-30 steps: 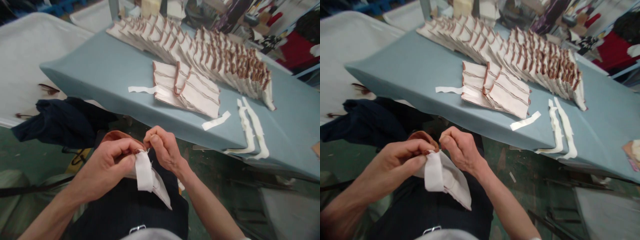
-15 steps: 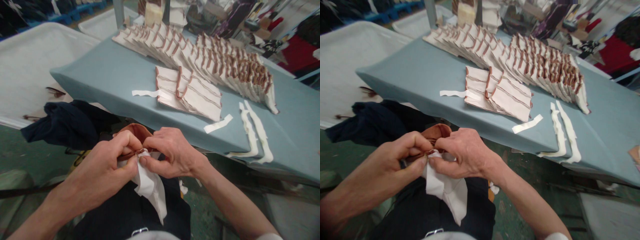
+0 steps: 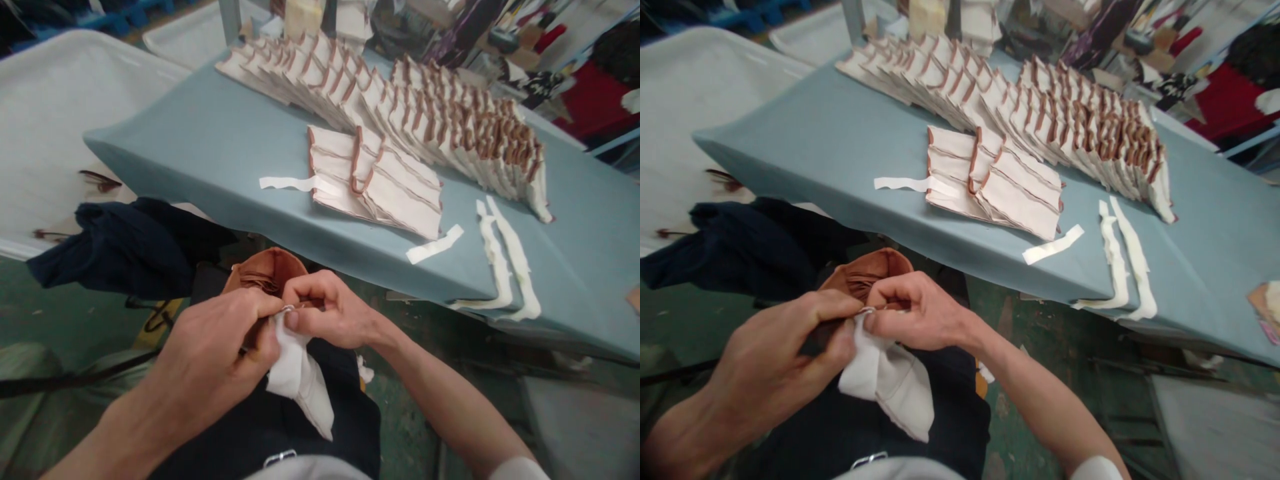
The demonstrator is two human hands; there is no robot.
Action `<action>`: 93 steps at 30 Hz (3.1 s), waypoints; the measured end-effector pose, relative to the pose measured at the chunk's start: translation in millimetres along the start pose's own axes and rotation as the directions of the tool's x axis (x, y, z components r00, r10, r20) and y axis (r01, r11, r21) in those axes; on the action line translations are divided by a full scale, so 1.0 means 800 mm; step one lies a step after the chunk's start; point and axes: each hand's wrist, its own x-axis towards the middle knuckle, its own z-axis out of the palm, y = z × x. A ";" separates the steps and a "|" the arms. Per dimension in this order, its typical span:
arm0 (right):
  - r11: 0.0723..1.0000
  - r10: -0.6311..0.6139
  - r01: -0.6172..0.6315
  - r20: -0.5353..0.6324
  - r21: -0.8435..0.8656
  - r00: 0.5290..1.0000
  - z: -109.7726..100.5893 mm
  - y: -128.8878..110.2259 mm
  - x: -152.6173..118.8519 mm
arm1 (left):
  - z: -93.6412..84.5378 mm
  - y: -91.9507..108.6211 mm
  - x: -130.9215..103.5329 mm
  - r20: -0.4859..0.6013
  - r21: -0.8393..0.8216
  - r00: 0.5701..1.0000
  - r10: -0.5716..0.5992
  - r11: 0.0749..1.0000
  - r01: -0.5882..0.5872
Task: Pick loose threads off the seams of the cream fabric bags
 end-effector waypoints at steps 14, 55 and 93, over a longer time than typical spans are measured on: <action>0.953 0.167 -0.116 -0.166 0.279 0.972 0.008 0.034 -0.003 | 0.026 -0.024 0.007 -0.116 0.198 0.884 0.453 0.883 -0.426; 0.699 -0.324 0.228 -0.016 -0.678 0.946 0.009 0.044 -0.029 | 0.045 0.012 -0.016 0.158 -0.508 0.987 -0.024 0.855 0.102; 0.784 -0.319 0.167 -0.157 -0.598 0.935 0.021 0.026 -0.022 | 0.040 0.015 -0.024 0.019 -0.210 1.000 -0.005 0.978 0.009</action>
